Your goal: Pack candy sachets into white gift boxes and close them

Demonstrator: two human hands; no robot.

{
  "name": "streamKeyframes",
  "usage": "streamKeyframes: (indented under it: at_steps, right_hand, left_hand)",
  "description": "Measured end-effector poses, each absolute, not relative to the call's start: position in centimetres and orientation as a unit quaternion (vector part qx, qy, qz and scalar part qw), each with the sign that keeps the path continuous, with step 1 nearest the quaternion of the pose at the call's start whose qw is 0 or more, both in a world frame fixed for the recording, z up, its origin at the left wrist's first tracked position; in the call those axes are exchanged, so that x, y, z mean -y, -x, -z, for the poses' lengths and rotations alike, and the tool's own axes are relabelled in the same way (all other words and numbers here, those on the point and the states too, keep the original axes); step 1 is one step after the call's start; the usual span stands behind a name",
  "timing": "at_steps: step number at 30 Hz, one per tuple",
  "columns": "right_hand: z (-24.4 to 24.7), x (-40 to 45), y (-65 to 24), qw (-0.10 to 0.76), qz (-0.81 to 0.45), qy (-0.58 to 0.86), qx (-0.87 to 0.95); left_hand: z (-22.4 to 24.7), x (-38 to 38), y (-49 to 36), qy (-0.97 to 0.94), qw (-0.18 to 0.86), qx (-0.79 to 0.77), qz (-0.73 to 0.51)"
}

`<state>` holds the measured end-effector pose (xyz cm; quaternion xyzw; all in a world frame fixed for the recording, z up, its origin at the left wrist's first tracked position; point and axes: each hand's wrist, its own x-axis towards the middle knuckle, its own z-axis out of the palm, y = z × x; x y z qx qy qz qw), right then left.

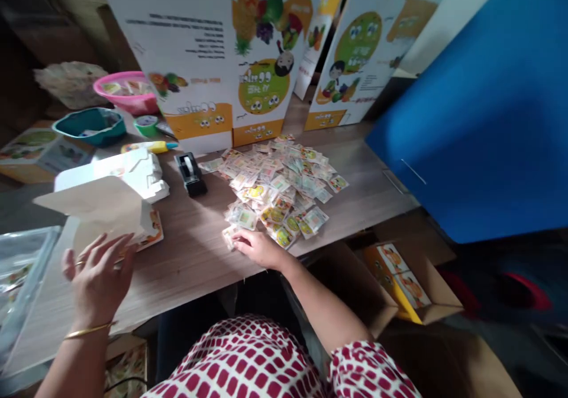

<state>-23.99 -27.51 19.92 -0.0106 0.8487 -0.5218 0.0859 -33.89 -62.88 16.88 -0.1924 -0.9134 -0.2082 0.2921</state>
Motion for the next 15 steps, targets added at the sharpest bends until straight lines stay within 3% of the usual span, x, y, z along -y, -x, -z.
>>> streamKeyframes:
  at_steps: [11,15]
  right_hand:
    - [-19.9,24.8,23.7,-0.023,0.513,-0.04,-0.857]
    - [-18.1,25.7,24.2,0.006,0.511,-0.033,-0.859]
  left_hand:
    - [-17.2,62.6,34.9,0.234,0.246,0.929,0.147]
    - [-17.2,61.6,34.8,0.241,0.245,0.93,0.131]
